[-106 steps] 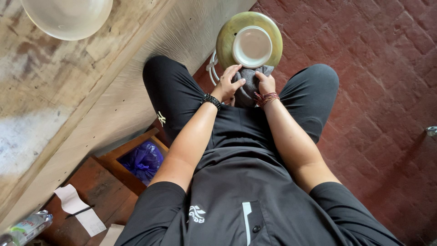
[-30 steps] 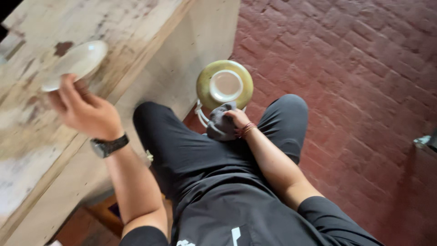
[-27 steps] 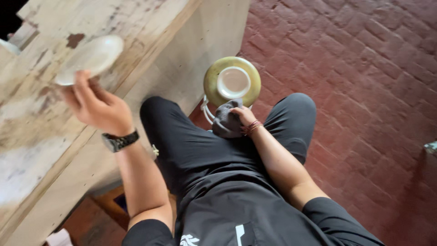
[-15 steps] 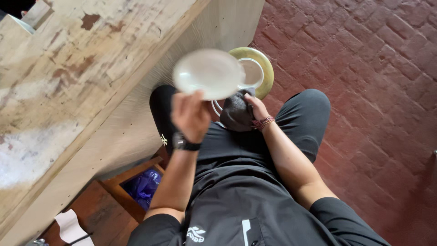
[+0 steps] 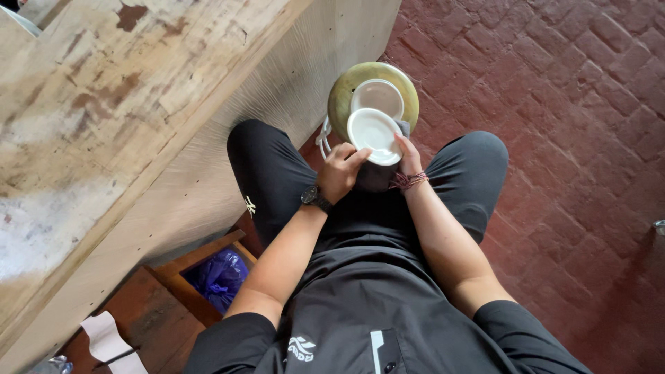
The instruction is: The person sits cross-legged on the floor and wipes a stack of white ceramic bowls with a dark cloth. They pick up each bowl individually, wipe the interior and exterior surfaces, and place the cleaned bowl onto a small stool. The person repeats this process for multiple bowls throughout the video.
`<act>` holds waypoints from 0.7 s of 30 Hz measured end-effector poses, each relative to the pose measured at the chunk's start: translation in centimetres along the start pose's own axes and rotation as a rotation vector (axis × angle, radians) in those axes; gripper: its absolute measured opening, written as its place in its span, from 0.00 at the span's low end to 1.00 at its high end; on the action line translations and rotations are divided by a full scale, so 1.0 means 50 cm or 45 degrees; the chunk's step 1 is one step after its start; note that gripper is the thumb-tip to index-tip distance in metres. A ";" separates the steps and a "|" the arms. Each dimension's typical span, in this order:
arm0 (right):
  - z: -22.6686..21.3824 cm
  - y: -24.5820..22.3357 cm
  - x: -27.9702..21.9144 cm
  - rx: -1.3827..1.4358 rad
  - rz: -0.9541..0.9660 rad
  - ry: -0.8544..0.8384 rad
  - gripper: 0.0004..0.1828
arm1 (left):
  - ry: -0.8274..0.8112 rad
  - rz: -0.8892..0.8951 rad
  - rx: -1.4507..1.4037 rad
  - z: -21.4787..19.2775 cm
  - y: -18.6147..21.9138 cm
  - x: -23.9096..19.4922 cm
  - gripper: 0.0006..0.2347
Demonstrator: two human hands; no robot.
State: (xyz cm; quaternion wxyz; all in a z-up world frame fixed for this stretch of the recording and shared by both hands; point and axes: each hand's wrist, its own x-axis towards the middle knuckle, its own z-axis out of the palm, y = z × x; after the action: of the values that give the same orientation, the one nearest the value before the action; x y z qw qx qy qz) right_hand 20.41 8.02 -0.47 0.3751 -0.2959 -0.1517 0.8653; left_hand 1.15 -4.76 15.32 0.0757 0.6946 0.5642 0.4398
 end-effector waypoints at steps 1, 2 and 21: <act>-0.012 0.003 0.007 0.028 -0.021 0.026 0.28 | 0.031 0.003 -0.013 -0.001 -0.002 0.001 0.15; -0.026 0.004 0.020 0.002 -0.057 0.037 0.28 | 0.049 -0.107 -0.078 0.003 -0.002 0.002 0.15; -0.059 0.046 0.059 -0.579 -0.289 0.145 0.21 | 0.171 -0.757 -0.831 0.056 -0.090 -0.020 0.25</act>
State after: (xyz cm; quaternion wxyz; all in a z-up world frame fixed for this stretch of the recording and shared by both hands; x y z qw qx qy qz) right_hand 19.35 8.75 -5.04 0.4016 -0.4020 -0.3531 0.7433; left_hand -0.11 -2.96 10.41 0.3773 0.4119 0.5748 0.5980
